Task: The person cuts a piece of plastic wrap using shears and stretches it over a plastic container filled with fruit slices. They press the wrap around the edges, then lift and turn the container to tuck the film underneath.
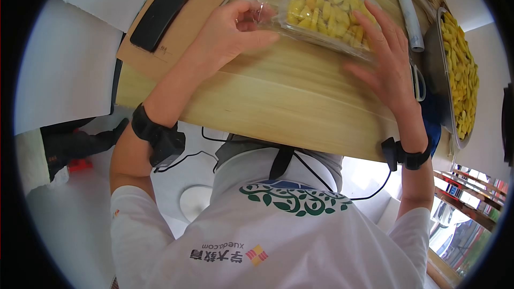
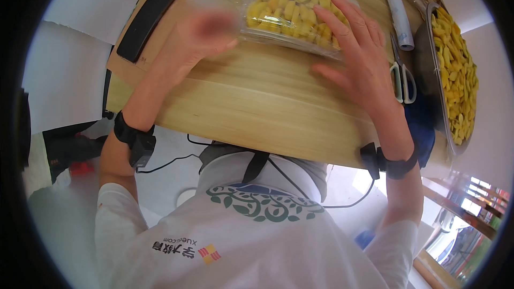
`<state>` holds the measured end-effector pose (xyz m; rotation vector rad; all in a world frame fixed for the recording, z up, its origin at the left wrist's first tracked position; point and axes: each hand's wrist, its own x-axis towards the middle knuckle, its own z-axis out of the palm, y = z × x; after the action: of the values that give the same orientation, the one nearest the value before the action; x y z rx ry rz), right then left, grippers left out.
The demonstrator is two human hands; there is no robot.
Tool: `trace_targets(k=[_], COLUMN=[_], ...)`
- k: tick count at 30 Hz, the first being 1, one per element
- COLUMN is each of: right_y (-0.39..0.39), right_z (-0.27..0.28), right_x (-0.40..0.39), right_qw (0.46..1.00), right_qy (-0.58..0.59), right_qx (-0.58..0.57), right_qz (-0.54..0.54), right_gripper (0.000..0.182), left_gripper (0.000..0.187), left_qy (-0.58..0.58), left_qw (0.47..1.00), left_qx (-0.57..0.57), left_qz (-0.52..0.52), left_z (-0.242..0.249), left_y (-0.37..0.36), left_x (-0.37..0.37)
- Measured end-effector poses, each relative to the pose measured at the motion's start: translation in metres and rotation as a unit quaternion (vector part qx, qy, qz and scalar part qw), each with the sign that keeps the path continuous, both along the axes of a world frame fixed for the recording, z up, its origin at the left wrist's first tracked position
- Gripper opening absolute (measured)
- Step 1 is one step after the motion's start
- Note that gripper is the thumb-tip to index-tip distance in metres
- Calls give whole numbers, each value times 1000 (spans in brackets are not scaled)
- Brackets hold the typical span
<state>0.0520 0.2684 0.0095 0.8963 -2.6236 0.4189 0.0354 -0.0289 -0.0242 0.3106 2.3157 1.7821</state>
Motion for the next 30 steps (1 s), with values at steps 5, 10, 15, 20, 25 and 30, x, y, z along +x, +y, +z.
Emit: trace_targets(k=[5,10,15,20,25,30], right_y=[-20,-46,-47,-47,-46,-45], right_z=[15,3,-7,-11,-15,-15], right_x=[-2,-15,-19,-20,-21,-20], right_qw=[999,995,993,990,987,988], right_qy=[21,66,86,104,122,120], right_qx=[5,48,73,87,100,91], right_qz=[35,49,47,40,33,35], right_gripper=[79,71,69,66,63,62], left_gripper=[20,15,14,11,10,11], left_qy=[-56,-6,73,72,49,3], left_qw=[996,1000,995,995,993,998], left_qx=[68,6,-65,-72,-98,-44], left_qz=[-10,-3,5,-3,-46,-44], left_z=[-7,-9,-9,-6,7,6], left_y=[4,6,9,9,1,0], left_x=[-4,-6,-3,-3,4,17])
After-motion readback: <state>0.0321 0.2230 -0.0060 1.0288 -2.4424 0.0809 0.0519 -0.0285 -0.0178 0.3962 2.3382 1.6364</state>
